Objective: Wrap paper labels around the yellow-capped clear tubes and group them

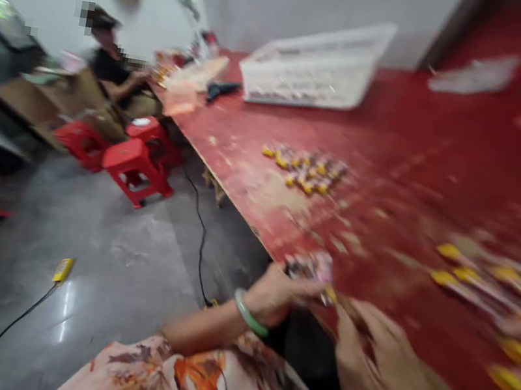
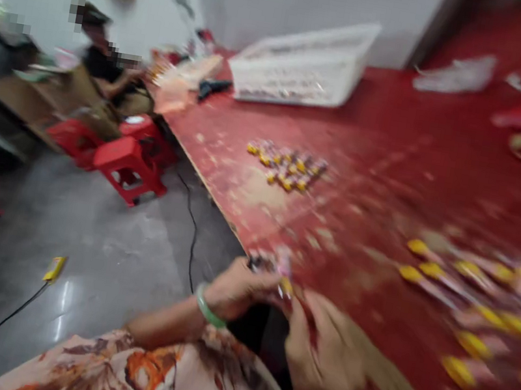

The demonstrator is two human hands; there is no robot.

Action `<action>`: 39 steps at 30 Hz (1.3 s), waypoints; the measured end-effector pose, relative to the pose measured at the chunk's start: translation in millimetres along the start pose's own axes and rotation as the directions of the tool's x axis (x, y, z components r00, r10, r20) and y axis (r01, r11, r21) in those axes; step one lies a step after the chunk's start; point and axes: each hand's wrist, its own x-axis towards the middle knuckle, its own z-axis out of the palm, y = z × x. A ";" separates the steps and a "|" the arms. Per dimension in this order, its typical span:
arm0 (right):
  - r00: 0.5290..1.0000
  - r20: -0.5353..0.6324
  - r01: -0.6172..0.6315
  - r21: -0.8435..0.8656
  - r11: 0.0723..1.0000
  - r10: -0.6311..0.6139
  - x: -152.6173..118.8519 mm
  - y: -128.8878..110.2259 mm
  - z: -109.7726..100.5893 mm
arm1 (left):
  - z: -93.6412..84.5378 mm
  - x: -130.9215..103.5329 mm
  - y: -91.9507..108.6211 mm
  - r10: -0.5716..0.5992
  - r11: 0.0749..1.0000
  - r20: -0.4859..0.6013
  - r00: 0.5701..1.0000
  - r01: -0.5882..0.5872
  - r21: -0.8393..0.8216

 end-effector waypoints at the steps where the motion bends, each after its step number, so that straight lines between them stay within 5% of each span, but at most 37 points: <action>1: 0.999 -0.038 0.018 -0.074 0.997 -0.021 0.9 -5.3 2.1 | 0.1 0.2 5.1 0.010 1.000 0.009 1.000 -0.010 0.023; 4: 0.990 -0.045 0.119 -0.208 0.971 -0.132 7.8 -8.0 9.3 | -3.4 14.3 14.5 -0.021 0.999 0.063 0.998 0.019 0.039; 9: 0.995 -0.091 0.009 -0.270 0.963 -0.035 15.2 -5.5 13.8 | -6.3 36.4 14.9 -0.152 0.987 0.111 0.982 0.145 0.072; 14: 0.991 -0.128 -0.007 -0.283 0.959 -0.031 15.8 -4.6 15.8 | -2.1 42.2 13.1 -0.135 0.988 0.130 0.982 0.125 0.087; 22: 0.985 -0.131 0.088 -0.189 0.978 -0.114 16.7 2.3 17.5 | 1.4 40.8 7.4 -0.118 0.989 0.168 0.979 0.102 0.105; 39: 0.949 -0.208 0.159 -0.337 0.928 -0.238 7.6 2.5 15.7 | 6.6 36.5 -5.2 -0.138 0.989 0.187 0.973 0.125 0.082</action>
